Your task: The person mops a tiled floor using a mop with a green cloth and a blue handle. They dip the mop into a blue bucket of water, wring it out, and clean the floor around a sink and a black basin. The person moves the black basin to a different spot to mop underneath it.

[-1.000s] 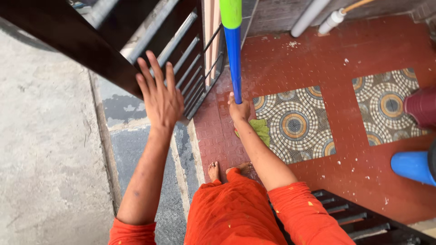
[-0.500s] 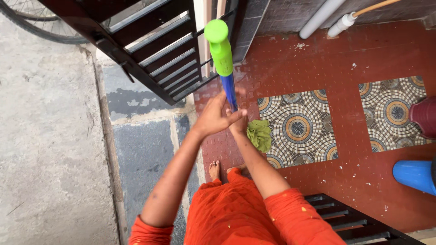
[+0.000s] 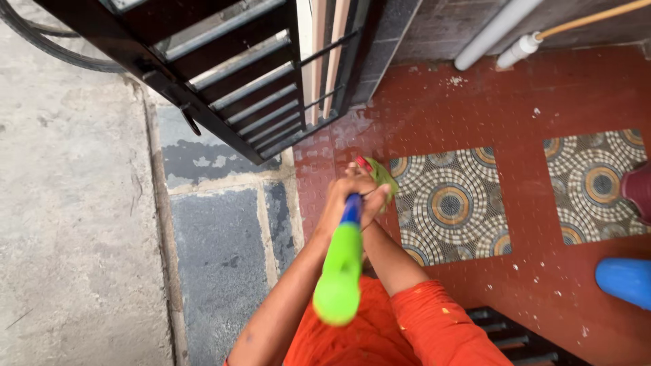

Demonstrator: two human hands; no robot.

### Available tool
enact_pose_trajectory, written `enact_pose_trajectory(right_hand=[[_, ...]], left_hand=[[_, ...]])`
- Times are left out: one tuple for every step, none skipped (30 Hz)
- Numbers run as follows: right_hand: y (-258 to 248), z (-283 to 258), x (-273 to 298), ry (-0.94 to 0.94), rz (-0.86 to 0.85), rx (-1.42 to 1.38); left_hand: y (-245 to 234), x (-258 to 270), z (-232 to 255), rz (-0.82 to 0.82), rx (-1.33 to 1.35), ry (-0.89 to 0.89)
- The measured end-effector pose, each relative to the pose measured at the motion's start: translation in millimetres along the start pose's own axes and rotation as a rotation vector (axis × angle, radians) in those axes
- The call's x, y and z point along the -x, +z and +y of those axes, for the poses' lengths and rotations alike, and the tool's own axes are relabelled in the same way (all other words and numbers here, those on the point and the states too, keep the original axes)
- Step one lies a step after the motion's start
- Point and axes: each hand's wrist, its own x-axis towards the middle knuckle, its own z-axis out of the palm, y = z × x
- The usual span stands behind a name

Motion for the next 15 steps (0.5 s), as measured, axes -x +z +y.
enact_pose_trajectory(right_hand=[[7.1,8.2,-7.9,-0.050,-0.198,0.042],[11.0,16.2,-9.4,-0.116,-0.390,0.123],[14.7,25.3,-10.7,-0.220,-0.640,0.237],[18.3,34.2,-9.3,-0.156,-0.621,0.233],[23.8,42.2,-7.6,-0.091,-0.601,0.229],[32.0,45.9,-8.1,-0.030,-0.585,0.219],[40.5,41.7,-7.4,-0.014,-0.617,0.372],[52.7,35.9,-9.2,-0.007,-0.649,0.523],[65.3,27.8,-10.5,-0.001,-0.678,0.674],[76.9,18.8,-14.0,-0.003,-0.698,0.827],[85.6,11.1,-19.4,-0.005,-0.714,0.981],[88.4,4.5,-24.8,-0.001,-0.725,1.138],[88.8,1.9,-37.5,0.083,-0.733,1.408],[86.4,1.8,-51.9,0.178,-0.734,1.676],[81.0,1.4,-64.4,0.279,-0.730,1.943]], left_hand=[[-5.3,-1.1,2.2,0.046,-0.073,-0.022],[-8.6,0.4,4.4,0.087,-0.102,-0.047],[-12.2,2.4,6.2,0.128,-0.132,-0.072],[-14.1,3.6,7.5,0.176,-0.159,-0.100],[-15.6,2.8,8.0,0.180,-0.150,-0.121],[-19.0,0.4,8.1,0.184,-0.147,-0.137],[-21.3,-1.8,8.2,0.189,-0.145,-0.153],[-24.0,-6.6,7.3,0.226,-0.224,-0.182],[-25.7,-11.8,5.6,0.263,-0.303,-0.212],[-27.3,-18.6,2.6,0.292,-0.381,-0.237],[-28.5,-25.7,-1.5,0.324,-0.348,-0.249],[-27.0,-30.4,-6.4,0.356,-0.310,-0.268],[-24.9,-34.6,-11.7,0.388,-0.272,-0.286],[-22.1,-36.7,-16.5,0.444,-0.185,-0.287],[-19.2,-39.6,-21.1,0.499,-0.096,-0.288]])
